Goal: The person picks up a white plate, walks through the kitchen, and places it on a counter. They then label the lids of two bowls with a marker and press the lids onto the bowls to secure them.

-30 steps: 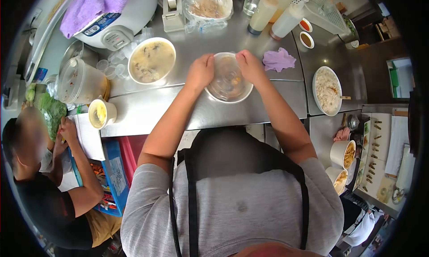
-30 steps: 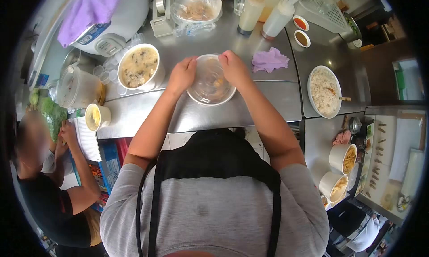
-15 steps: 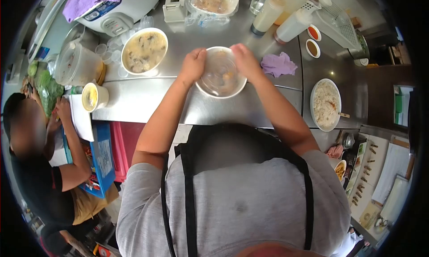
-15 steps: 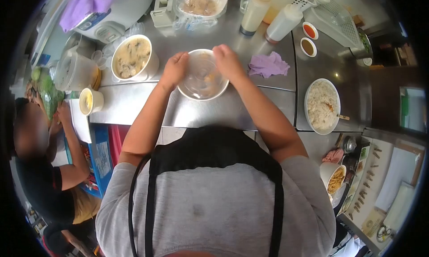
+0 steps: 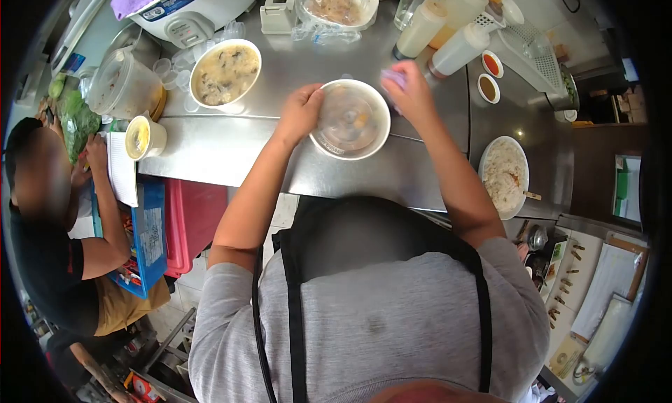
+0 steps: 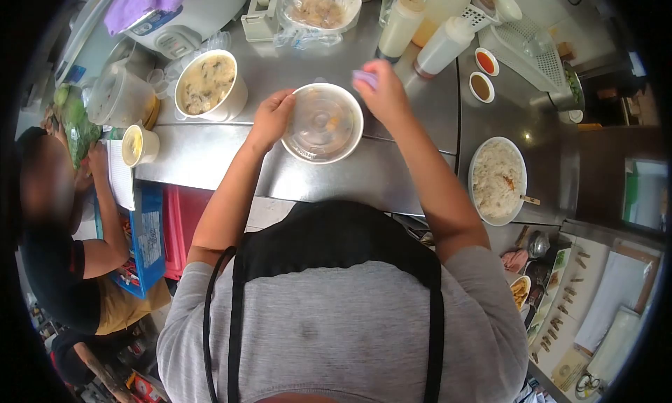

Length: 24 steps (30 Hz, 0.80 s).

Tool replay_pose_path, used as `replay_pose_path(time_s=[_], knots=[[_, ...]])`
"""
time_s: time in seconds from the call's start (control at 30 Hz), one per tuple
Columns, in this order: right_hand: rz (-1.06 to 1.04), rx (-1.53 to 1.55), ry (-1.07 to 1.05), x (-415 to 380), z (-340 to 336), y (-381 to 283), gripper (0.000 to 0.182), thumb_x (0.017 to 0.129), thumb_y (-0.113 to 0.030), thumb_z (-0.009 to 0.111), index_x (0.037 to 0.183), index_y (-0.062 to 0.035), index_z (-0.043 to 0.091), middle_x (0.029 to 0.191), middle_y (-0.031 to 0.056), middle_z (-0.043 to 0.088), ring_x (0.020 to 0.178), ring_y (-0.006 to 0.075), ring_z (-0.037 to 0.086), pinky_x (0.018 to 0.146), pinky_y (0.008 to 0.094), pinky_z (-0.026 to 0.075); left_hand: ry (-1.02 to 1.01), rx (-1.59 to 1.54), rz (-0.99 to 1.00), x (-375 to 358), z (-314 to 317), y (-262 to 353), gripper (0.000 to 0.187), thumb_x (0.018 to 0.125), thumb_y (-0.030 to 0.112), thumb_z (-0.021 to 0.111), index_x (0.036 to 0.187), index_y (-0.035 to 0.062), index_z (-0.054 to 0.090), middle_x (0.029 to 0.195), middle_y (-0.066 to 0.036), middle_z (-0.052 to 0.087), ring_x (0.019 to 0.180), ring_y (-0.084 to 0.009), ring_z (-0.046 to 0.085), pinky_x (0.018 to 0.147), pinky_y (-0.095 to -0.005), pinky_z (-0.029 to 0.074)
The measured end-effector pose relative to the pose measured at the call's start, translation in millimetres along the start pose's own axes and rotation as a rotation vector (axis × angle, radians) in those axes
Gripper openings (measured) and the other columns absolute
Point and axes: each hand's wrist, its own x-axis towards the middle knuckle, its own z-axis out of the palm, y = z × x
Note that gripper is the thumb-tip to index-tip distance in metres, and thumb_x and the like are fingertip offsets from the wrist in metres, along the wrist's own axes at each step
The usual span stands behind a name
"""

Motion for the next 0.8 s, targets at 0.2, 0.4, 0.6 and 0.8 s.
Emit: replay_pose_path(time_s=[0.2,0.4,0.6,0.8], knots=[[-0.88,-0.368,-0.261,26,49,-41,0.013,0.07,-0.015,0.058,0.08,-0.008,0.056,0.088,0.0067,0.053,0.077,0.0245,0.052,0.067,0.0338,0.042,-0.047,0.013,-0.05,6,-1,-3,0.025,0.084,0.018,0.043,0.096,-0.001,0.055,0.081,-0.005,0.057,0.074,-0.0099,0.05,0.066,-0.0233,0.04],[-0.492,-1.207,-0.609,20,-25,-39,0.012,0.071,-0.013,0.054,0.082,-0.0123,0.059,0.086,0.0084,0.052,0.078,0.0259,0.053,0.066,0.0355,0.043,0.097,0.178,0.114,6,-7,-14,0.028,0.079,0.022,0.047,0.094,0.0011,0.057,0.075,-0.012,0.059,0.071,-0.0199,0.055,0.065,-0.0294,0.043],[-0.445,-0.566,-0.321,25,-29,-35,0.01,0.073,-0.014,0.053,0.081,-0.0115,0.059,0.083,0.0067,0.052,0.079,0.0242,0.052,0.067,0.0344,0.042,-0.101,0.386,0.038,24,-19,12,0.035,0.077,0.024,0.052,0.102,-0.0003,0.053,0.069,-0.008,0.055,0.065,-0.0152,0.051,0.062,-0.0262,0.041],[-0.483,-0.446,-0.339,25,16,-11,0.013,0.076,-0.017,0.051,0.085,-0.0119,0.059,0.087,0.0073,0.053,0.08,0.0248,0.051,0.069,0.0346,0.041,-0.17,0.391,0.232,61,2,4,0.027,0.079,0.021,0.048,0.096,0.0024,0.057,0.079,-0.013,0.059,0.072,-0.0211,0.056,0.068,-0.0295,0.042]])
